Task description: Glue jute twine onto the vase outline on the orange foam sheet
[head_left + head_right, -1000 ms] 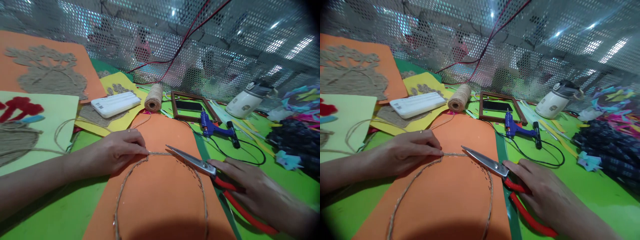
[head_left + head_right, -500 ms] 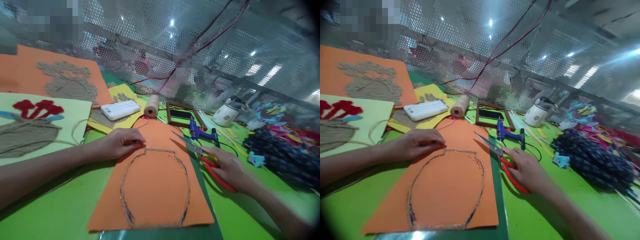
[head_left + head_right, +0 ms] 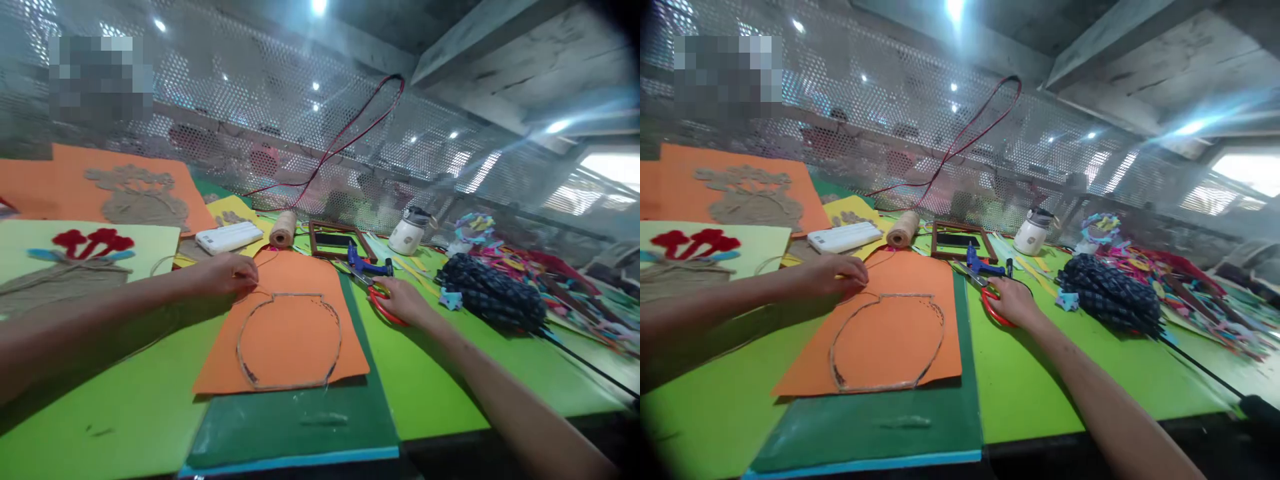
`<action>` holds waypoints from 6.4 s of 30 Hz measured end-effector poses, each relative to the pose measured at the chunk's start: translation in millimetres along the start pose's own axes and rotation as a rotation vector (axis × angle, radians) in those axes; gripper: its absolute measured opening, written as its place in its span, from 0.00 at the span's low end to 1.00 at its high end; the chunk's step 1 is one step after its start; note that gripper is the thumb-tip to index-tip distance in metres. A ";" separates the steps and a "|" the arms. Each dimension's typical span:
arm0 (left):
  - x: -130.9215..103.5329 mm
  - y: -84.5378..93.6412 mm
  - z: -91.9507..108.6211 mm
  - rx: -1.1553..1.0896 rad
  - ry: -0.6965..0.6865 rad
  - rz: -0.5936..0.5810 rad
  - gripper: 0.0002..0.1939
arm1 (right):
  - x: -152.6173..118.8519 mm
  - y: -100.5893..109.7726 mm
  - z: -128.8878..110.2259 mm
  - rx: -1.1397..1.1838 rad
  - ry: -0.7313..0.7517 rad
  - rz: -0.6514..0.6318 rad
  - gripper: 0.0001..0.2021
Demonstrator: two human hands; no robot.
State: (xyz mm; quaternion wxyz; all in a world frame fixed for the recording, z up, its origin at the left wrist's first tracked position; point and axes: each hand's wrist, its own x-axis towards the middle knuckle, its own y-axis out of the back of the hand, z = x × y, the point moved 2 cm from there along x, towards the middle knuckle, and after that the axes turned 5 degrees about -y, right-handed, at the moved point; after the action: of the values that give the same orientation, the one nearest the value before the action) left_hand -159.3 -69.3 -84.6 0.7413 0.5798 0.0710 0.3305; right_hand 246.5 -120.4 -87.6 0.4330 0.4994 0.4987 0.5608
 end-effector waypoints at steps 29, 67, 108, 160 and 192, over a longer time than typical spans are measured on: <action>37.5 -4.6 126.3 0.520 0.126 -0.060 0.20 | -25.8 60.2 -139.9 0.330 0.677 0.365 0.12; 5.7 -16.5 29.0 -0.401 0.478 0.375 0.22 | 37.6 19.2 13.1 0.141 -0.014 0.225 0.12; 3.3 -20.9 41.4 -0.742 0.723 0.337 0.19 | 25.0 77.6 -41.6 0.734 0.381 -0.377 0.15; 5.5 -24.5 39.6 -0.701 0.707 0.391 0.14 | 76.9 206.7 -74.5 0.794 0.544 0.349 0.19; 2.8 -25.4 38.7 -0.555 0.663 0.408 0.10 | 8.7 71.5 -95.0 0.533 0.498 -0.295 0.16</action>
State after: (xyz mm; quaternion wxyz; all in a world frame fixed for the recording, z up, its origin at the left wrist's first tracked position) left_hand -127.9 -102.0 -94.6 0.7253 0.2254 0.0975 0.6431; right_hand 152.1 -133.0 -16.0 0.2298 0.3659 0.7829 0.4477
